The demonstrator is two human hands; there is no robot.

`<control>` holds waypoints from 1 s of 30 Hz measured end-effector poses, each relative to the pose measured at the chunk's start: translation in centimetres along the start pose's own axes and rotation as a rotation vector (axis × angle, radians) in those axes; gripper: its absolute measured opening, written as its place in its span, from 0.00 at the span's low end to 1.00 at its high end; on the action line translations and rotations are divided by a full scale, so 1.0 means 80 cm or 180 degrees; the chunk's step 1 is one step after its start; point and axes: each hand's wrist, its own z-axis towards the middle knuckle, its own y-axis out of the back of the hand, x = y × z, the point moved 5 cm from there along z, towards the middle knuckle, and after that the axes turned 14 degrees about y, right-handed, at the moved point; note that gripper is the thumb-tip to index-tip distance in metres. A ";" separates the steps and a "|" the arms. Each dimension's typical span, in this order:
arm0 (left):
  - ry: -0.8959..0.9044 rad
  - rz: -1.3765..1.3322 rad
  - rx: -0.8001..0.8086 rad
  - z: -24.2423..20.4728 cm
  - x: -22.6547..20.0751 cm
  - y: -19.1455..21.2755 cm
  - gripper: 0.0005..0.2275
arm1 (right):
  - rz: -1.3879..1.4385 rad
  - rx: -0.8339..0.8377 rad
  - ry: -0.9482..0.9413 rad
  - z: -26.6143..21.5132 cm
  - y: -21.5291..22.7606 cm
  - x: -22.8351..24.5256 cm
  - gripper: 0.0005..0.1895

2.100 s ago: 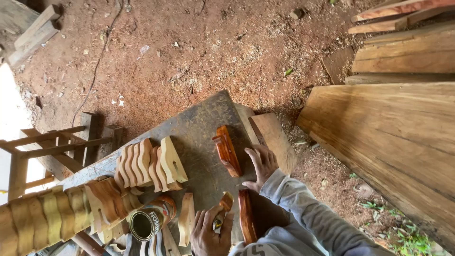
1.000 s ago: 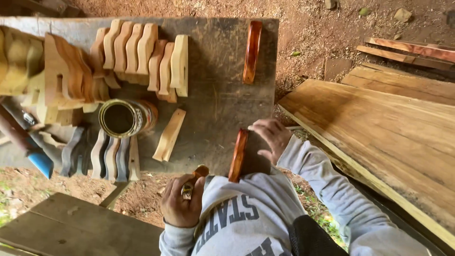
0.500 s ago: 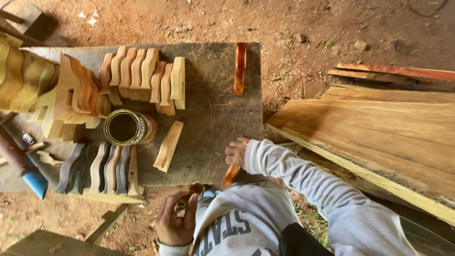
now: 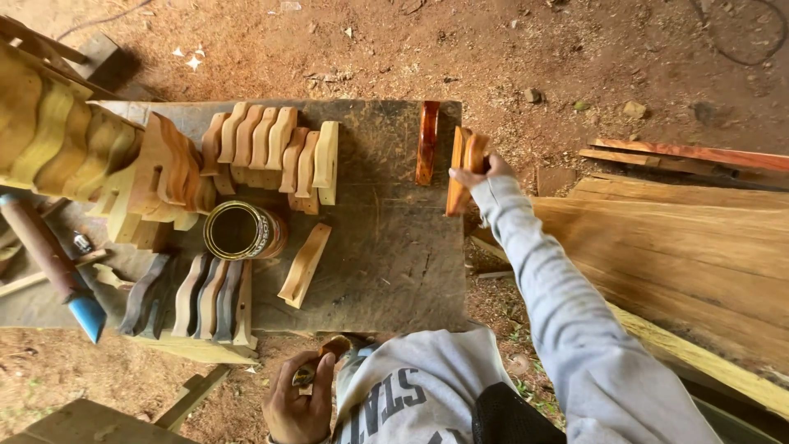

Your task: Applying varnish or stain to small wooden furniture components using a paintbrush.

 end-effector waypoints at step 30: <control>0.0006 -0.0750 -0.0264 0.029 0.001 0.065 0.10 | -0.3028 0.2105 0.4977 -0.037 -0.413 -0.022 0.41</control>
